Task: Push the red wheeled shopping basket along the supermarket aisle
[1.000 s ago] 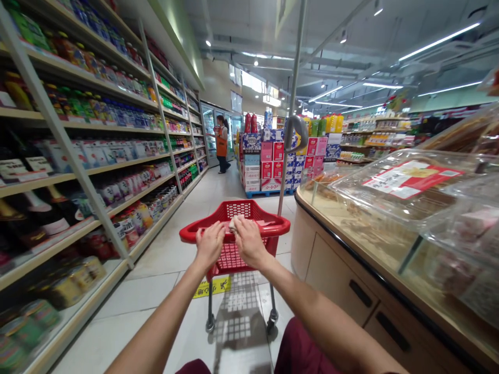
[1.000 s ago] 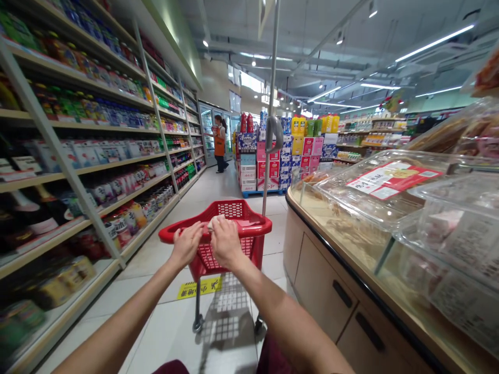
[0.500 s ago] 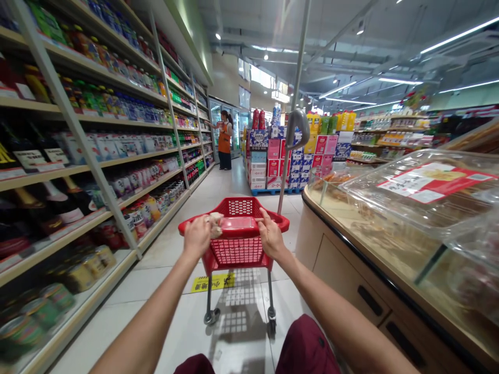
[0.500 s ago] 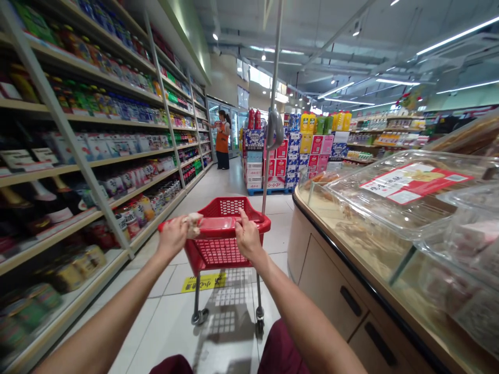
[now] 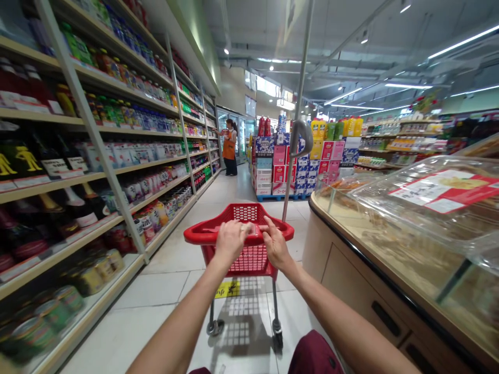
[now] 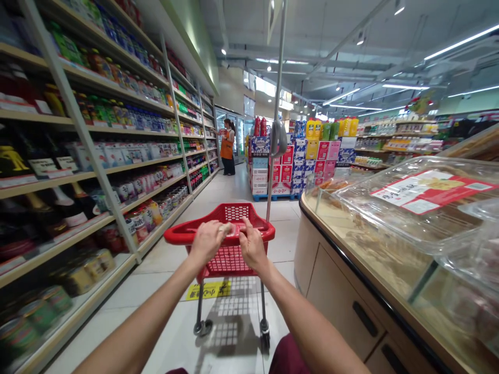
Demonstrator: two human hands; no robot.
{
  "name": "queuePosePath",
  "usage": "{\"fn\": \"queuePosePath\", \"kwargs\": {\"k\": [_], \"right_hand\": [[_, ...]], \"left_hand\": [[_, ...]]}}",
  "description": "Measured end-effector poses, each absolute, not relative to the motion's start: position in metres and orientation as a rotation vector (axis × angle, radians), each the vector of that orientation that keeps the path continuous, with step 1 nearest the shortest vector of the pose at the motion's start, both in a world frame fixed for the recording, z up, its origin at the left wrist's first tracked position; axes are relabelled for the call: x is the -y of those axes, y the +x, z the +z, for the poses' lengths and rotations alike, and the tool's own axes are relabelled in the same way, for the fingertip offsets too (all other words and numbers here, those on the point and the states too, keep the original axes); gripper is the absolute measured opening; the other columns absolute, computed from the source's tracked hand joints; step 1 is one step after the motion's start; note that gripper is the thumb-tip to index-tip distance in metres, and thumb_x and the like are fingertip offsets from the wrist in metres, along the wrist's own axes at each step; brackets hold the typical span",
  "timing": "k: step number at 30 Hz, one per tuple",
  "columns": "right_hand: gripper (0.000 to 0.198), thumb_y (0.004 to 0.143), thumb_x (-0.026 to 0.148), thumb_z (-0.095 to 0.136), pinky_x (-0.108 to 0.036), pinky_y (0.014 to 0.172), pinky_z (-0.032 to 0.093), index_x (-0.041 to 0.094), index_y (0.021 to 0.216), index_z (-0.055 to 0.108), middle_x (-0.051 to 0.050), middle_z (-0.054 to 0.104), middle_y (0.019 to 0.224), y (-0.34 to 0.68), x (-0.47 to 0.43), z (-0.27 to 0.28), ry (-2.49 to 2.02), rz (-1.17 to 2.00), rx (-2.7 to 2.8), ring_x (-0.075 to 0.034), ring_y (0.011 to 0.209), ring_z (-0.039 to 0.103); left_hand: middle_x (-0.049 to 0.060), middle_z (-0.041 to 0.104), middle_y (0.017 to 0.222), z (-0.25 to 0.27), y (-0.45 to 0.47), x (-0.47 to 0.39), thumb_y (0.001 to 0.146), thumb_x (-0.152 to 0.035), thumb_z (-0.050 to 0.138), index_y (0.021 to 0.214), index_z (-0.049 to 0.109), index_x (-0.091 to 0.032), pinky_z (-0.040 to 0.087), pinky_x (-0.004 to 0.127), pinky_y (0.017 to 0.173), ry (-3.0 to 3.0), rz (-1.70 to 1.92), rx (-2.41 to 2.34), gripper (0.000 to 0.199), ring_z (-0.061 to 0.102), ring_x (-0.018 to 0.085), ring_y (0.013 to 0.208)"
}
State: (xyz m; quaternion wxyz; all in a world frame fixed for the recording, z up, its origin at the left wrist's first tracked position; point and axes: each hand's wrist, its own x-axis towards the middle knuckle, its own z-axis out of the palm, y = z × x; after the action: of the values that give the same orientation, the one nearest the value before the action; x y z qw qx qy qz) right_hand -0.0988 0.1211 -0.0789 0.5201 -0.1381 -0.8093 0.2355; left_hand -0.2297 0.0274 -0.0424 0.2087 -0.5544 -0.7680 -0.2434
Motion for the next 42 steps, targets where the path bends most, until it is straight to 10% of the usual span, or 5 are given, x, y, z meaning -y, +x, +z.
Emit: {"fn": "queuePosePath", "kwargs": {"k": [42], "right_hand": [[0.047,0.083,0.024,0.036,-0.037,0.085,0.043,0.02,0.129,0.03,-0.006,0.057,0.099,-0.095,-0.12,-0.087,-0.353,0.618,1.814,-0.017,0.092,0.055]], "left_hand": [[0.007,0.063,0.1,-0.046,-0.251,-0.025,0.083,-0.022,0.035,0.095,0.06,-0.017,0.041,0.036,0.092,-1.64,-0.733,2.038,0.028,0.052,0.019,0.102]]}}
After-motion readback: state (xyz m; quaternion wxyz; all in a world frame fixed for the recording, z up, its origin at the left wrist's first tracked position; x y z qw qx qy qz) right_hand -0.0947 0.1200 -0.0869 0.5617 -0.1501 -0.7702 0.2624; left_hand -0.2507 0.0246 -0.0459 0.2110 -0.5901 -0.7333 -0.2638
